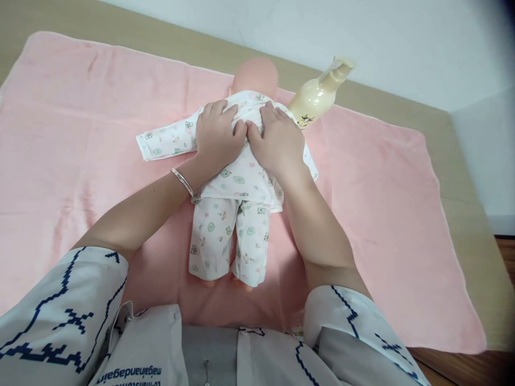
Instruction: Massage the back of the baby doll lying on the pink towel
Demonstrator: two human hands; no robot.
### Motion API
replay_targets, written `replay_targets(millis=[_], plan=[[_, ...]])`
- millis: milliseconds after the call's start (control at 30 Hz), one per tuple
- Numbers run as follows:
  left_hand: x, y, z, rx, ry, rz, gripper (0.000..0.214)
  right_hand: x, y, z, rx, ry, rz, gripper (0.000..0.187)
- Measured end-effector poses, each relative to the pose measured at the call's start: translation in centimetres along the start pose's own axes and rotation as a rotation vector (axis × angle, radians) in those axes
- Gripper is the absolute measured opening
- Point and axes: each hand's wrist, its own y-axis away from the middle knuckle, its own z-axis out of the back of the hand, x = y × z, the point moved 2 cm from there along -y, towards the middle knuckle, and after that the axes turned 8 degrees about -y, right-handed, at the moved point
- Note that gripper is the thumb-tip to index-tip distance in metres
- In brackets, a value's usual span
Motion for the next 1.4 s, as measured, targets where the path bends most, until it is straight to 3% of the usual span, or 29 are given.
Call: replay_targets(millis=[233, 433, 800, 1000, 1100, 1267, 1400], plan=[[0.4, 0.3, 0.0, -0.081, 0.054, -0.011, 0.035, -0.2, -0.1, -0.4, -0.031, -0.015, -0.025, 0.064], [0.3, 0.1, -0.1, -0.046, -0.082, 0.016, 0.035, 0.3, 0.0, -0.4, -0.015, 0.000, -0.092, 0.061], [2.4, -1.4, -2.6, 0.031, 0.089, -0.049, 0.052, -0.5, -0.2, -0.7, 0.020, -0.048, 0.009, 0.062], [0.9, -0.7, -1.0, 0.072, -0.040, -0.151, 0.046, -0.3, -0.2, -0.3, 0.040, -0.037, 0.039, 0.056], [0.4, -0.3, -0.2, 0.030, -0.050, -0.160, 0.043, 0.2, 0.1, 0.0, 0.039, -0.045, 0.032, 0.054], [0.7, -0.6, -0.4, 0.062, -0.016, -0.151, 0.039, 1.5, 0.7, 0.8, -0.028, -0.070, 0.038, 0.053], [0.4, -0.8, -0.4, 0.070, -0.050, -0.148, 0.039, 2.1, 0.8, 0.4, 0.059, -0.058, 0.063, 0.050]])
